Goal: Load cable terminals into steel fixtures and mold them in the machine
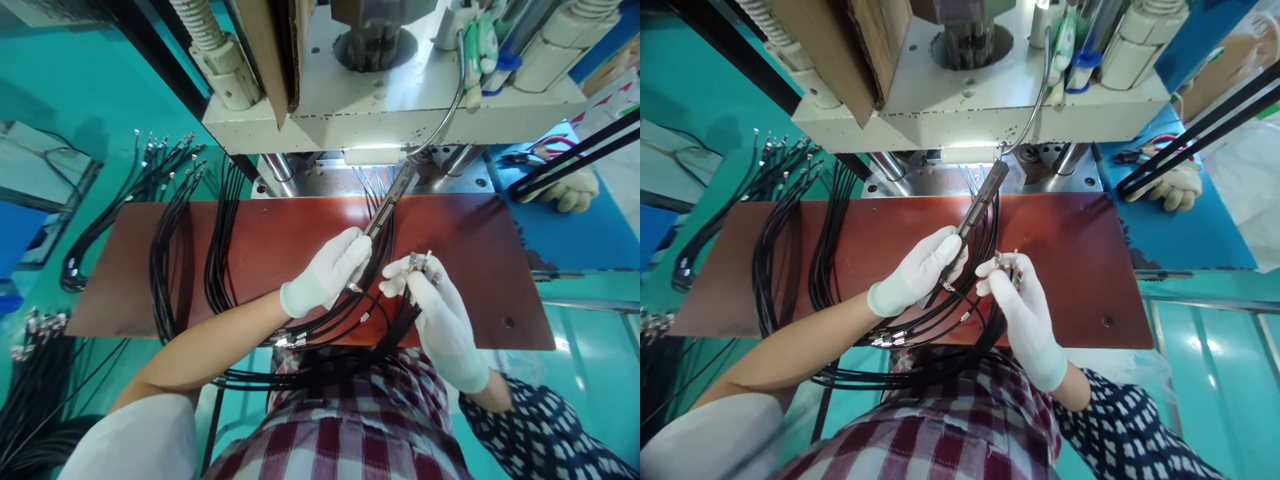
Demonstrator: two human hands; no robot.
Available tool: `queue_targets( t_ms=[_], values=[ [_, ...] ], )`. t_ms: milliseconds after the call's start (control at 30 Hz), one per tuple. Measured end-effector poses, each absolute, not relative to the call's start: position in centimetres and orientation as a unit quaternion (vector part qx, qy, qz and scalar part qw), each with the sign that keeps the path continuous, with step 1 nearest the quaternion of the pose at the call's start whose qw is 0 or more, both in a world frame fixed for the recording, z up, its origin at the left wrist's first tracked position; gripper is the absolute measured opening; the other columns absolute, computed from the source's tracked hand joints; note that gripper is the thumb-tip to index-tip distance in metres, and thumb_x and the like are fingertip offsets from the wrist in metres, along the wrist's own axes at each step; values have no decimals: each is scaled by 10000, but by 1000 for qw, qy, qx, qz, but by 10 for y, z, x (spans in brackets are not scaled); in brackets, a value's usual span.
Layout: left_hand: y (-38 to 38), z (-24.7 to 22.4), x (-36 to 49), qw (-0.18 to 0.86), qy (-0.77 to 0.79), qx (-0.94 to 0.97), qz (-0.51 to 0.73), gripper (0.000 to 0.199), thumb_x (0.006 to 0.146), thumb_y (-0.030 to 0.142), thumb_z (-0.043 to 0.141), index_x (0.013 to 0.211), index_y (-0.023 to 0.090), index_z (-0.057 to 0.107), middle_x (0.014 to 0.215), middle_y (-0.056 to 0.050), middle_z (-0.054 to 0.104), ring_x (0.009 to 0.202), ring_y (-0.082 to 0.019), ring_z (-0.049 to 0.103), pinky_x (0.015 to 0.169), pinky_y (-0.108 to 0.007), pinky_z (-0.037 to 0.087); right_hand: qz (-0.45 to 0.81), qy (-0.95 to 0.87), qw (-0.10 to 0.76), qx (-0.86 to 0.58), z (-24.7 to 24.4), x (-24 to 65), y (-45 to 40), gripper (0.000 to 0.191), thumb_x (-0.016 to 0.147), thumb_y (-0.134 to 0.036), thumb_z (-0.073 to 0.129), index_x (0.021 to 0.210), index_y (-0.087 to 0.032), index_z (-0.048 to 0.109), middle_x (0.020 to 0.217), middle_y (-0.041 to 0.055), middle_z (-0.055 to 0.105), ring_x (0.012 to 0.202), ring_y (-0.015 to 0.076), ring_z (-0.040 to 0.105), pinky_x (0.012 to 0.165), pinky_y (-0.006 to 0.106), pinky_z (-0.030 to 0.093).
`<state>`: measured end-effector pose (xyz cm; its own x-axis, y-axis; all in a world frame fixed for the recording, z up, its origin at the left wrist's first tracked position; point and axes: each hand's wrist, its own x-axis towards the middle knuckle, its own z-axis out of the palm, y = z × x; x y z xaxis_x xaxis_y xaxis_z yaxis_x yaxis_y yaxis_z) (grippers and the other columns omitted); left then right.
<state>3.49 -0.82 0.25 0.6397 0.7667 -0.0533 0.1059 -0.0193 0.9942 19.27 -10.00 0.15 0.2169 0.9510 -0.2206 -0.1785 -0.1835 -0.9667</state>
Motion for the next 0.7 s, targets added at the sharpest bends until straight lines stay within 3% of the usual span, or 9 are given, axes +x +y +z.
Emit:
queue_targets(
  t_ms=[100, 300, 500, 700],
  values=[
    [-7, 4, 34, 625, 303, 668, 268, 430, 1019, 524, 326, 778, 184, 430, 648, 26, 469, 557, -93, 405, 562, -254, 374, 552, -286, 583, -522, 0, 192, -101, 146, 953, -370, 568, 966, -231, 611, 1004, 7, 618, 846, 124, 607, 877, 297, 502],
    [-6, 2, 35, 662, 264, 649, 267, 451, 1014, 539, 326, 784, 174, 457, 622, 25, 474, 533, -88, 415, 536, -247, 380, 630, -275, 468, -556, -2, 199, -88, 259, 776, -346, 760, 922, -174, 634, 739, -19, 589, 664, 115, 575, 688, 263, 497],
    [-2, -2, 34, 706, 266, 598, 272, 460, 984, 586, 377, 805, 174, 476, 608, 35, 464, 506, -85, 426, 489, -233, 387, 584, -364, 418, -593, 4, 198, -83, 220, 794, -361, 706, 861, -152, 686, 583, -29, 568, 555, 106, 515, 596, 258, 432],
    [-4, 1, 34, 690, 273, 610, 279, 450, 998, 555, 361, 768, 182, 463, 625, 12, 472, 522, -102, 435, 506, -263, 385, 579, -423, 369, -592, 21, 190, -70, 189, 781, -330, 685, 704, -158, 667, 575, -11, 587, 563, 120, 520, 592, 264, 442]
  ],
)
